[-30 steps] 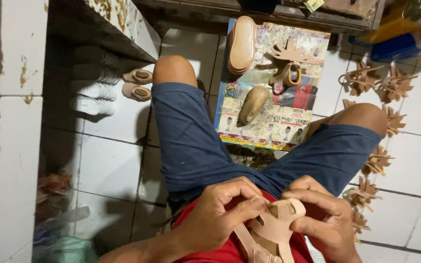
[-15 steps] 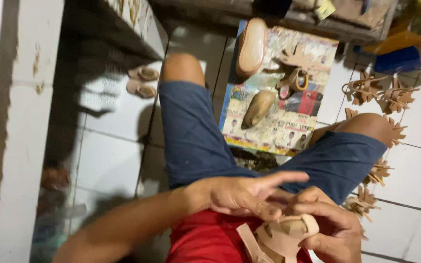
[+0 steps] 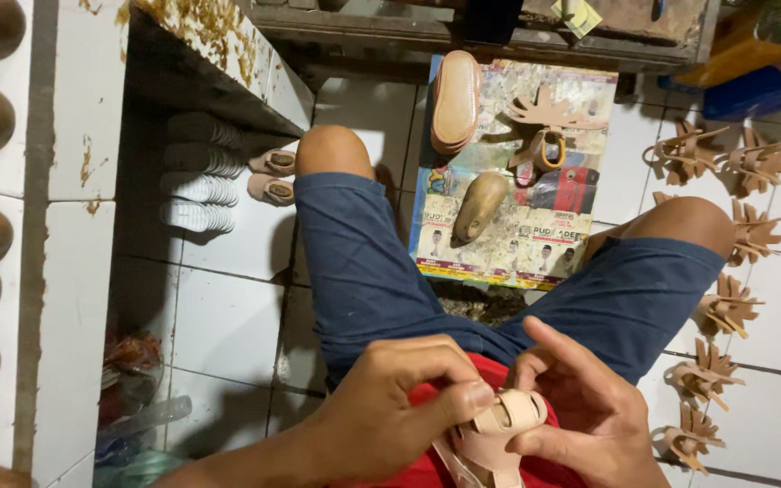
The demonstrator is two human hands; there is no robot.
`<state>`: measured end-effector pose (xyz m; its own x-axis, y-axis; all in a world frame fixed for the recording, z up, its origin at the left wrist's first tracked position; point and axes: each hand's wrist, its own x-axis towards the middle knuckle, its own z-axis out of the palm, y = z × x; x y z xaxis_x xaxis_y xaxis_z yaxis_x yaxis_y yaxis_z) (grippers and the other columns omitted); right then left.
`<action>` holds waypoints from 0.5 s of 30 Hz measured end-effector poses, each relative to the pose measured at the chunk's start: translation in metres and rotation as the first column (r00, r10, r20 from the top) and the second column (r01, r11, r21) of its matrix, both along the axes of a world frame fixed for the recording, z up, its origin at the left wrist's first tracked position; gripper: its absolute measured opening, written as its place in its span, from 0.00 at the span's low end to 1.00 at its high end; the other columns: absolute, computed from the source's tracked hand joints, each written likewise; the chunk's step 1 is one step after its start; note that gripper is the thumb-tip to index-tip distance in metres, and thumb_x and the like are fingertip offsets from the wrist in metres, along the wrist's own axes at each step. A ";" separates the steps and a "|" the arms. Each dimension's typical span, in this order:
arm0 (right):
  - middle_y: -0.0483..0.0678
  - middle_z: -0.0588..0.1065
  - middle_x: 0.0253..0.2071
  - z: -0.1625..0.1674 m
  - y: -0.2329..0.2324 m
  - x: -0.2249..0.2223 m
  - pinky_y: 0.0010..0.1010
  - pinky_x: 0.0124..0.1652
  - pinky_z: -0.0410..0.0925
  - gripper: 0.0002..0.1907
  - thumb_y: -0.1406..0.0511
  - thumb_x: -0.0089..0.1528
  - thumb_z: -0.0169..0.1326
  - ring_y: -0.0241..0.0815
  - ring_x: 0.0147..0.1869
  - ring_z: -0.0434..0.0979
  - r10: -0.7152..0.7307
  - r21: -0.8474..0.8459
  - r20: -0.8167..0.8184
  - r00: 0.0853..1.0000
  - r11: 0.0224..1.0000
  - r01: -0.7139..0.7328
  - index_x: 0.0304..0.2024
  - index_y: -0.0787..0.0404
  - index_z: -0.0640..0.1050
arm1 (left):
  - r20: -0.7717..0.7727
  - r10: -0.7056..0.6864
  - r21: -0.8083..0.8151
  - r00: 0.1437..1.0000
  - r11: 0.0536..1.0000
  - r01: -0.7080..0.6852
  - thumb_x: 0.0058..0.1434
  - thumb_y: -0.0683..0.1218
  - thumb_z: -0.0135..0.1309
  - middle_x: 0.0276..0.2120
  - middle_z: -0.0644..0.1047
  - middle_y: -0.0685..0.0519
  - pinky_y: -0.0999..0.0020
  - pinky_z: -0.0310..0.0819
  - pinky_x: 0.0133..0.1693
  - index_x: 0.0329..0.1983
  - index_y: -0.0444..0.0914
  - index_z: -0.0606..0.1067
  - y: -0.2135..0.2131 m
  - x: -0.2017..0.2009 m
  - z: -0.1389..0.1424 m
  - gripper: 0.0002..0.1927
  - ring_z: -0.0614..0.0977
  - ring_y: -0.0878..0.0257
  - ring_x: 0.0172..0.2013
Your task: The person sits on the floor and assembles a slipper by hand. They place a star-shaped sole onto a wooden shoe last, fold the tabs over the edges, and press them into place. They repeat the process with a second unit, handling the wooden last and sole pieces directly.
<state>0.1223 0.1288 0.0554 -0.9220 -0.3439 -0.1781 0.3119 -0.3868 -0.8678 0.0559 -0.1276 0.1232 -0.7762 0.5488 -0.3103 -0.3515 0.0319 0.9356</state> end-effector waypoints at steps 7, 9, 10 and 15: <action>0.57 0.74 0.45 -0.007 0.000 0.004 0.40 0.51 0.70 0.52 0.77 0.54 0.71 0.49 0.52 0.76 0.003 -0.054 -0.109 0.994 0.998 -0.009 0.76 0.70 0.59 | 0.163 -0.045 0.207 0.986 0.978 0.010 0.70 0.43 0.55 0.38 0.79 0.53 0.73 0.75 0.45 0.39 0.32 0.79 -0.003 0.006 -0.033 0.09 0.80 0.69 0.40; 0.59 0.74 0.44 -0.007 0.001 0.007 0.42 0.51 0.71 0.53 0.78 0.53 0.72 0.51 0.51 0.76 -0.023 -0.068 -0.111 0.994 0.998 0.016 0.76 0.71 0.58 | 0.116 -0.083 0.242 0.990 0.969 0.053 0.70 0.43 0.55 0.39 0.79 0.53 0.73 0.74 0.46 0.40 0.32 0.79 -0.003 0.005 -0.040 0.08 0.79 0.68 0.42; 0.58 0.74 0.45 -0.005 0.002 0.009 0.43 0.51 0.71 0.54 0.79 0.52 0.72 0.52 0.51 0.77 -0.035 -0.082 -0.102 0.994 0.996 0.027 0.76 0.72 0.58 | 0.136 -0.104 0.243 0.985 0.968 0.068 0.70 0.43 0.54 0.39 0.79 0.53 0.73 0.75 0.47 0.40 0.32 0.79 -0.002 0.006 -0.041 0.09 0.79 0.68 0.43; 0.60 0.74 0.44 -0.003 0.001 0.017 0.44 0.50 0.70 0.55 0.80 0.51 0.71 0.52 0.51 0.75 -0.107 -0.083 -0.003 0.994 0.991 0.106 0.76 0.73 0.58 | 0.229 -0.144 0.284 0.963 0.956 0.076 0.72 0.43 0.52 0.40 0.77 0.53 0.71 0.75 0.47 0.40 0.31 0.78 0.001 0.008 -0.050 0.09 0.78 0.68 0.43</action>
<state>0.1396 0.1299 0.0521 -0.9555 -0.2567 -0.1457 0.2583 -0.4883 -0.8336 0.0638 -0.1270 0.0737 -0.6248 0.7162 -0.3109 -0.5795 -0.1585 0.7994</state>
